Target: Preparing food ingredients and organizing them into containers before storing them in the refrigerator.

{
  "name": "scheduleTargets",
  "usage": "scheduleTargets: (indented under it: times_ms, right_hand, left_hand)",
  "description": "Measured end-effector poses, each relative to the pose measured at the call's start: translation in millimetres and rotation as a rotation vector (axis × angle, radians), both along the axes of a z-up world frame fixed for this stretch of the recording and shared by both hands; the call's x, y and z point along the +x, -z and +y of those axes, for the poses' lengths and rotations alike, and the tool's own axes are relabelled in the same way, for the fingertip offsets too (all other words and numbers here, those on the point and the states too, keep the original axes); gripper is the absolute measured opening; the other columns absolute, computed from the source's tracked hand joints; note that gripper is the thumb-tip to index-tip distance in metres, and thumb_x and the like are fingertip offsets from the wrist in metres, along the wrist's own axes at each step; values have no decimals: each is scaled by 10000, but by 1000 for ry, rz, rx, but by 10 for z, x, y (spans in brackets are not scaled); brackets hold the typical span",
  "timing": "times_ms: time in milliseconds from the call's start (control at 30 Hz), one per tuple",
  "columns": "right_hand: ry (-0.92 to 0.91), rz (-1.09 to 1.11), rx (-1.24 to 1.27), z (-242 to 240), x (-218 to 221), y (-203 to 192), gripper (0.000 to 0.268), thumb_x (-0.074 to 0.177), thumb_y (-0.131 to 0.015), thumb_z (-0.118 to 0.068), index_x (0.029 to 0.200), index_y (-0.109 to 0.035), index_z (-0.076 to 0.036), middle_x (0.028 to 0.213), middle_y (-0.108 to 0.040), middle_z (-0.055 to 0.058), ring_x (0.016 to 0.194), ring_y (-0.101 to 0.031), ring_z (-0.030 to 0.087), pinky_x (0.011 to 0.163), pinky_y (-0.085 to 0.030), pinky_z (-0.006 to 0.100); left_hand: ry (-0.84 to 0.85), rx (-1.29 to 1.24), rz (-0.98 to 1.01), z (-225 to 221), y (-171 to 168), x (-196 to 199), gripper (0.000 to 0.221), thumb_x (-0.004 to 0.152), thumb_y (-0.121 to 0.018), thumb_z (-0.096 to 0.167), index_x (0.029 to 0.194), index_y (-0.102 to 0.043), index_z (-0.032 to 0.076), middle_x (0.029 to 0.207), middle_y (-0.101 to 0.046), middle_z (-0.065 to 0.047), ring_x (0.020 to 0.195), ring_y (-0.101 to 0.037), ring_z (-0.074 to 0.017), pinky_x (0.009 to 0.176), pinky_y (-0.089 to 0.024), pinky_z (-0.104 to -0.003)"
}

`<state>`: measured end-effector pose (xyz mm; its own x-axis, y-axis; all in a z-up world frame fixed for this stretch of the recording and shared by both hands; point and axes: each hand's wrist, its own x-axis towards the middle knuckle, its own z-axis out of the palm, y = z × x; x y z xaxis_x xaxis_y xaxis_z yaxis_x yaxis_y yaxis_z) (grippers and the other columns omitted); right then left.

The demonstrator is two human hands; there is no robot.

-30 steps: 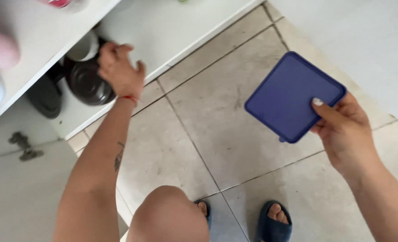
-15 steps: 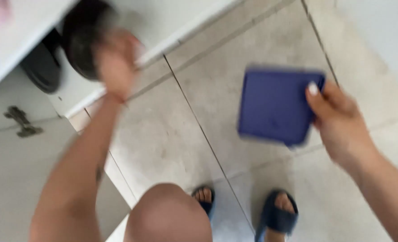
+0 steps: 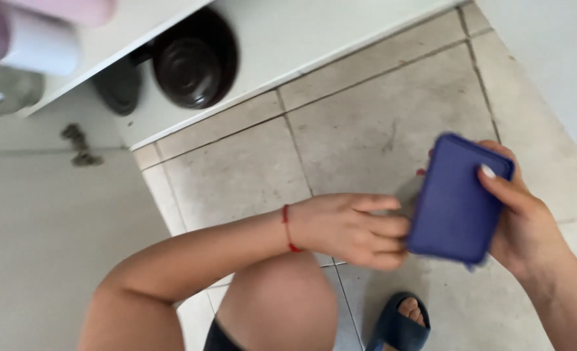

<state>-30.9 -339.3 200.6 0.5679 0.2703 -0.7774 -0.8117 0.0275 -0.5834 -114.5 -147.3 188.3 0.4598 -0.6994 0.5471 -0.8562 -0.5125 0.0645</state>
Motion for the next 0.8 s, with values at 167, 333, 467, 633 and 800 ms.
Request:
scheduleTargets:
  times_ms: [167, 333, 467, 633, 800]
  right_hand:
    - [-119, -22, -18, -20, -6, -82, 701, 755, -321, 5, 1422, -299, -209, 1268, -488, 300, 1047, -474, 406, 894, -372, 516]
    - [-9, -233, -142, -177, 40, -154, 460, 766, -572, -93, 1189, -480, -248, 1086, -531, -20, 883, -526, 138, 704, -455, 294]
    - [-35, -514, -168, -131, -46, -303, 458, 733, -637, -63, 1150, -489, -181, 1034, -539, 45, 841, -507, 127, 663, -465, 261]
    - [-358, -649, -83, -12, -115, -1184, 651, 726, -576, -215, 1322, -322, -150, 1376, -489, 125, 1237, -468, 175, 985, -392, 314]
    - [-329, -930, -386, -358, -58, -2247, 643, 725, -601, -229, 1319, -382, -120, 1374, -473, 60, 1308, -392, 177, 1050, -303, 372]
  left_hand:
    - [-194, 5, -236, 1, -235, -57, 213, 1004, -356, 170, 833, -448, 258, 927, -570, 72, 960, -524, -61, 1151, -72, -368]
    - [-477, -1008, 743, -141, -422, -266, 223, 856, -495, -3, 991, -495, 174, 1117, -589, -32, 1084, -595, -202, 988, -451, -351]
    - [-408, -1269, 1331, -221, -646, -162, 787, 750, -620, 482, 1368, -269, 146, 1466, -262, -76, 1270, -433, -367, 1011, -411, -456]
    - [-424, -1494, 1577, -374, -1168, -166, 678, 708, -686, 240, 1306, -437, 37, 1191, -573, -89, 1054, -555, -158, 940, -466, -304]
    - [-661, -1509, 1702, -316, -2007, -496, 634, 658, -723, 214, 1233, -516, 44, 1150, -633, -77, 1022, -595, -158, 911, -493, -292]
